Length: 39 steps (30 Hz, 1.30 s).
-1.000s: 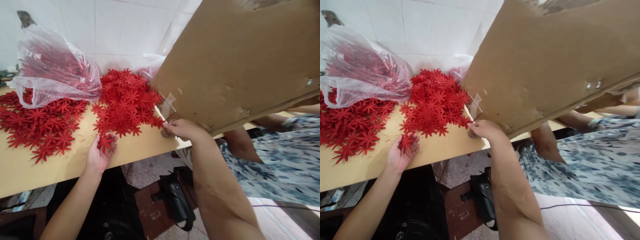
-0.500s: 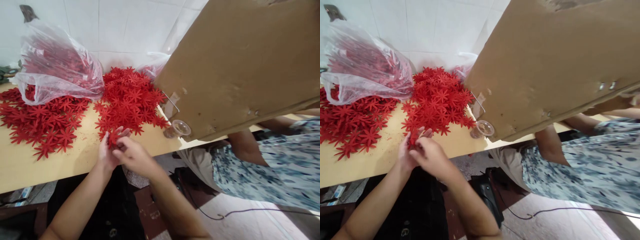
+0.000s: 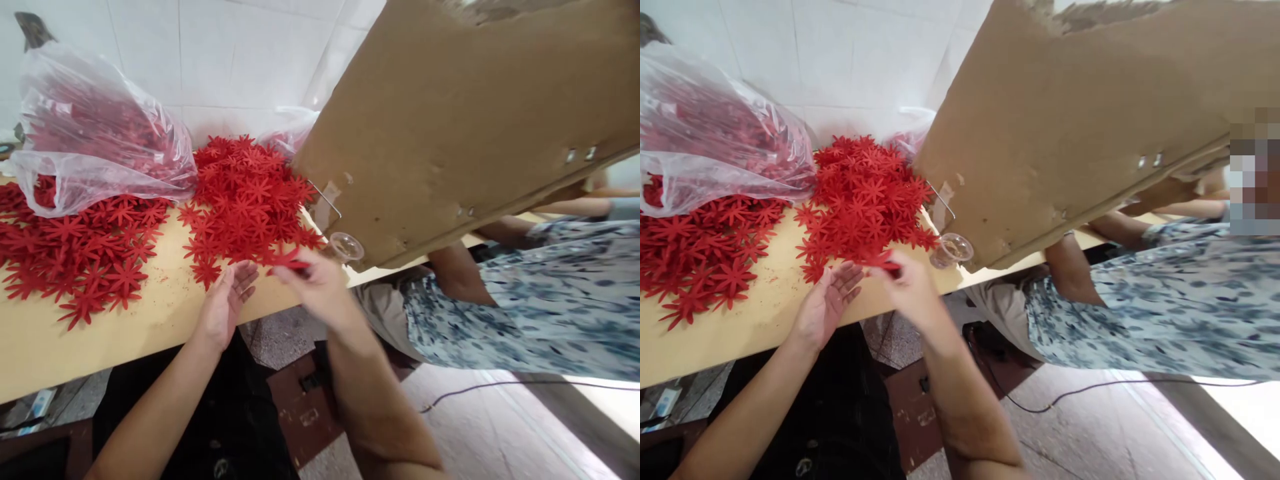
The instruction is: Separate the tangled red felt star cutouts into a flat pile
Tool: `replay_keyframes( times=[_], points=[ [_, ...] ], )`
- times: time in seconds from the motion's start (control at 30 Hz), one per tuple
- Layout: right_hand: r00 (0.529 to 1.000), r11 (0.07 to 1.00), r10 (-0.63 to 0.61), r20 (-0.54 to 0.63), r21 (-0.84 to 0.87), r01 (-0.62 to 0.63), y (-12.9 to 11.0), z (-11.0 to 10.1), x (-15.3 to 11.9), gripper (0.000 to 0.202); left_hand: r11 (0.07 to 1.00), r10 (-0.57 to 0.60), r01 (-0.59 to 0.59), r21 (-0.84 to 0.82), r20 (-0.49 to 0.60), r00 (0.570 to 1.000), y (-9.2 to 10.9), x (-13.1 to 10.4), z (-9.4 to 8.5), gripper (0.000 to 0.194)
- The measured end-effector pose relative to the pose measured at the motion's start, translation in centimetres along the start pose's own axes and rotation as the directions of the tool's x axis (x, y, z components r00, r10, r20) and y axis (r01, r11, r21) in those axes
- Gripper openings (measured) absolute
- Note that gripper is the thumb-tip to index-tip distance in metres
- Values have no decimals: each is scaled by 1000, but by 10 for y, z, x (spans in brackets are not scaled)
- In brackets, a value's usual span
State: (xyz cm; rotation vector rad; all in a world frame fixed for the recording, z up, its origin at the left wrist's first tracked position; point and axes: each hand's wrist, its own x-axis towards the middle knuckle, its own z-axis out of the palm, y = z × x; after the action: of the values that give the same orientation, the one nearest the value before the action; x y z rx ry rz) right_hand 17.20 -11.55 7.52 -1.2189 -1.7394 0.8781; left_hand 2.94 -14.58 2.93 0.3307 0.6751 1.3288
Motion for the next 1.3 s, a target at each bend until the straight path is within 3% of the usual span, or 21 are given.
replay_keyframes(
  times=[0.13, 0.2, 0.27, 0.33, 0.5, 0.6, 0.77, 1.03, 1.17, 1.23, 1.3],
  points=[
    [965, 915, 155, -212, -337, -221, 21, -89, 19, 17, 990, 45, -38, 134, -49, 998, 4, 0, -15, 19],
    [926, 735, 290, -241, -563, -377, 34, -120, 33, 16, 989, 44, -34, 145, -69, 997, 5, 0, -21, 18],
    [901, 573, 378, -213, -711, -408, 43, -133, 46, 19, 990, 35, -24, 141, -79, 996, 5, 0, -23, 18],
    [889, 482, 426, -167, -789, -380, 48, -131, 57, 21, 989, 27, -15, 146, -82, 996, 5, 0, -24, 18],
    [852, 377, 507, -127, -857, -352, 43, -111, 68, 19, 986, 20, -5, 166, -90, 996, 6, 0, -26, 18],
    [847, 373, 520, -108, -864, -339, 42, -111, 69, 17, 988, 16, -1, 156, -95, 995, 7, 0, -27, 18],
    [800, 343, 597, -62, -882, -324, 45, -114, 70, 12, 989, 7, 7, 150, -87, 996, 7, 2, -28, 18],
    [782, 322, 623, -30, -901, -291, 49, -110, 73, 16, 989, -13, 25, 147, -86, 996, 7, 3, -29, 18],
    [762, 298, 644, -69, -895, -333, 45, -106, 72, 21, 988, -15, 27, 154, -77, 997, 7, 3, -30, 19],
    [767, 315, 638, -68, -886, -340, 43, -105, 72, 20, 988, -17, 29, 154, -75, 997, 8, 3, -31, 19],
    [801, 341, 595, -67, -881, -327, 44, -108, 71, 17, 988, -22, 33, 150, -77, 997, 8, 2, -30, 19]
  ],
)
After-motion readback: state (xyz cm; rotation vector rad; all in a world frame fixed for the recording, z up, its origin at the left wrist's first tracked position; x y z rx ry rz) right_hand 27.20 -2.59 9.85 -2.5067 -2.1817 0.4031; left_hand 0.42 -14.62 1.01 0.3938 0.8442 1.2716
